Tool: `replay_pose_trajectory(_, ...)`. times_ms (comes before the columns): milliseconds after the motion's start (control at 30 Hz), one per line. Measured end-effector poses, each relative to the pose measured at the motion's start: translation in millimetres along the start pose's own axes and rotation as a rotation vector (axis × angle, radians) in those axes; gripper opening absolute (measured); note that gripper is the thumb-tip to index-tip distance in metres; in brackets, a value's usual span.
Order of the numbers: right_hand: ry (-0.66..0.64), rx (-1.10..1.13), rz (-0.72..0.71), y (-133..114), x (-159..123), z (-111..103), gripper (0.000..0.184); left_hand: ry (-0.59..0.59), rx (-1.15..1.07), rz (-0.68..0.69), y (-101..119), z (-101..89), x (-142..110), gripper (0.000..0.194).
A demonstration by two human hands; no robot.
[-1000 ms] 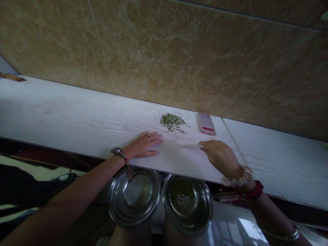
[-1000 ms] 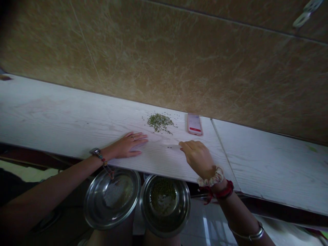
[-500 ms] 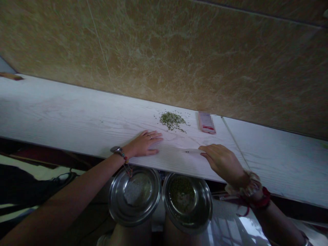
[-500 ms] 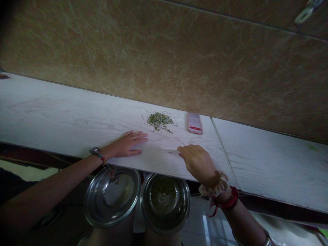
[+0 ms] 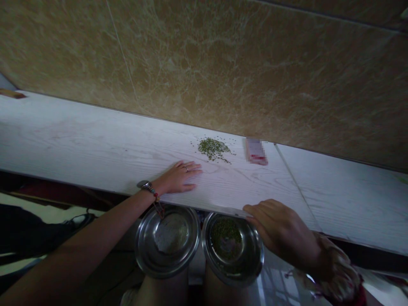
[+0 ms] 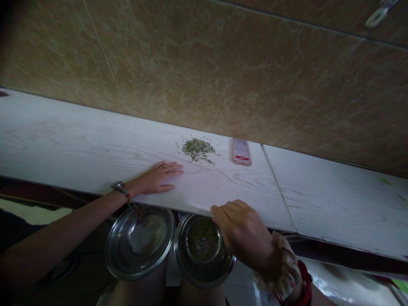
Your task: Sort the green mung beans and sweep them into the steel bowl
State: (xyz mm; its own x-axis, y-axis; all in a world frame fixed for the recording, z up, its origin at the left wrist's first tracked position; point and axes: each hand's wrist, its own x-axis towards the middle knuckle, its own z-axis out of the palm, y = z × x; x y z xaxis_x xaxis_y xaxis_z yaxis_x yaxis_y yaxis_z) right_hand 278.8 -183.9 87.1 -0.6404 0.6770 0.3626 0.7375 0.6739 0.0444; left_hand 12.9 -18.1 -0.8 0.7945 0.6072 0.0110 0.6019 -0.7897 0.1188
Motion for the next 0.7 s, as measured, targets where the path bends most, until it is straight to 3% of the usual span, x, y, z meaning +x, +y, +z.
replay_pose_trajectory(133, -0.033, 0.043, 0.009, -1.2, 1.3, -7.9, 0.030, 0.016, -0.002, 0.009, -1.7, 2.0, -0.5, 0.054)
replay_pose_trajectory(233, 0.058, -0.044, 0.024, 14.0, 2.8, -5.0, 0.026, 0.025, -0.009, 0.015, -2.0, 2.3, -0.5, 0.055)
replay_pose_trajectory(433, 0.221, -0.301, 0.174, 65.6, 4.5, 27.8, 0.023, 0.006, -0.018, -0.001, 0.7, -0.6, -0.4, 0.054)
replay_pose_trajectory(567, 0.225, -0.388, 0.297, 88.8, 5.0, 50.8, 0.021, 0.024, -0.009, 0.011, 0.5, -0.5, -1.0, 0.052)
replay_pose_trajectory(700, 0.235, -0.427, 0.316, 100.1, 6.1, 64.8, 0.022, 0.022, -0.015, 0.016, -0.1, -0.4, -1.3, 0.053)
